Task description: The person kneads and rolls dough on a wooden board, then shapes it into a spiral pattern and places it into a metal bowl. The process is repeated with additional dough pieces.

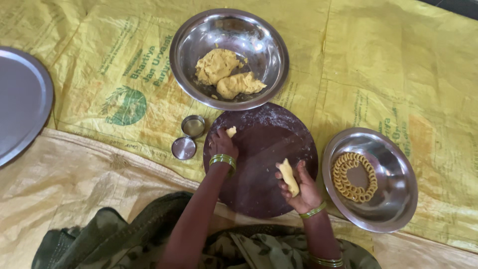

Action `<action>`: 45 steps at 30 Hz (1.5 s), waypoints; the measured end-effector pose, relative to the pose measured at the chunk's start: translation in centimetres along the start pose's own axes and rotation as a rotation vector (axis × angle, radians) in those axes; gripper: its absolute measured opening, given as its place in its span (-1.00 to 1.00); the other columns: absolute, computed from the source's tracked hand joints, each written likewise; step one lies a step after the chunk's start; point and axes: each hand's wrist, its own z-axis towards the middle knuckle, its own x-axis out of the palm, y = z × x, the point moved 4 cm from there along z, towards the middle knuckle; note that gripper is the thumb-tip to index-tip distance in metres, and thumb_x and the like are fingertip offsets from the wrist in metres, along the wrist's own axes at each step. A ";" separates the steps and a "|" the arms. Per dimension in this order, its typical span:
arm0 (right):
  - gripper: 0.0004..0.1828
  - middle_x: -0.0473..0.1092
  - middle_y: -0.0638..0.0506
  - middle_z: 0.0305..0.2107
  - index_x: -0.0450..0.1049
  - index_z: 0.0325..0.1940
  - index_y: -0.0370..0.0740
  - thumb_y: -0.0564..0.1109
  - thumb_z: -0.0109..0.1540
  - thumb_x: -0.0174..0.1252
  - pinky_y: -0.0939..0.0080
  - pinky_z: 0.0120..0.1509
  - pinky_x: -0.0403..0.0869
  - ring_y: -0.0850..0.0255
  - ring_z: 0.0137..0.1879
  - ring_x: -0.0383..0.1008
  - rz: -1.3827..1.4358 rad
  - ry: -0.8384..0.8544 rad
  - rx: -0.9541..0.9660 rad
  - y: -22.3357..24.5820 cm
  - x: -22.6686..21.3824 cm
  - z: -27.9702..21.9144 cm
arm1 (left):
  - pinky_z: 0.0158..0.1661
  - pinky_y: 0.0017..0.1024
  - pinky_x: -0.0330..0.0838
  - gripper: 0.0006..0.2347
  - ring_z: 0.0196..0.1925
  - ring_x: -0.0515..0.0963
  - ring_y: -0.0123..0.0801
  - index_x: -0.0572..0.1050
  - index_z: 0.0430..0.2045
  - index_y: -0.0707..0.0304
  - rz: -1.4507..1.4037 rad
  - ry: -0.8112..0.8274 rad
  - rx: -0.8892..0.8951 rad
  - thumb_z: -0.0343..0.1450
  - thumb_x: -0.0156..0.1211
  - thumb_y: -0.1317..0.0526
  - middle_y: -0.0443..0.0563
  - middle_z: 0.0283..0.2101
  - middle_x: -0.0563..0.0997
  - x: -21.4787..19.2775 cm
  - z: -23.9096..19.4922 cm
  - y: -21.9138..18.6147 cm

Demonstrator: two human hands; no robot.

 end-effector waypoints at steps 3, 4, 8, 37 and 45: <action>-0.47 0.43 -0.01 -0.26 0.41 0.08 -0.24 0.31 0.49 -0.01 0.31 -0.44 0.44 0.26 -0.33 0.42 0.097 0.109 -0.049 -0.5 -0.8 1.0 | 0.04 0.06 0.45 -0.59 0.15 0.48 0.27 0.34 0.04 0.31 0.025 -0.009 0.106 0.29 0.23 0.37 0.41 0.08 0.45 0.2 2.0 -1.9; -0.50 0.43 -0.01 -0.26 0.41 0.05 -0.21 0.29 0.45 -0.02 0.32 -0.43 0.43 0.25 -0.29 0.43 0.084 0.066 -0.060 -0.6 -1.4 1.2 | 0.04 0.05 0.45 -0.62 0.15 0.50 0.24 0.36 0.04 0.29 0.094 -0.023 0.161 0.32 0.20 0.36 0.37 0.07 0.47 0.5 2.7 -2.3; -0.55 0.46 -0.04 -0.19 0.40 0.01 -0.18 0.24 0.38 -0.02 0.34 -0.42 0.40 0.20 -0.19 0.44 0.009 -0.108 -0.105 -1.1 -2.5 1.5 | 0.05 -0.01 0.47 -0.76 0.14 0.55 0.11 0.44 -0.02 0.32 0.385 -0.163 0.428 0.42 0.11 0.33 0.29 0.06 0.52 1.8 5.0 -2.8; -0.65 0.43 -0.28 0.17 0.43 0.17 -0.25 -0.30 0.29 0.17 0.07 0.37 0.46 -0.11 0.35 0.43 0.221 0.008 -0.148 -1.1 -2.3 3.4 | 0.40 -0.05 0.07 -0.58 0.36 0.37 -0.04 0.36 0.24 0.31 0.399 -0.104 0.695 0.45 -0.14 0.26 0.22 0.32 0.38 4.8 -1.1 0.0; -0.48 0.43 -0.30 0.10 0.35 0.34 -0.25 -0.34 0.27 0.14 0.01 0.30 0.53 -0.05 0.20 0.50 0.020 -0.116 -0.284 -0.5 -1.1 2.3 | 0.45 -0.07 -0.05 -0.60 0.47 0.22 -0.12 0.33 0.26 0.27 0.329 -0.062 0.655 0.50 -0.22 0.23 0.17 0.37 0.33 5.0 -0.9 0.5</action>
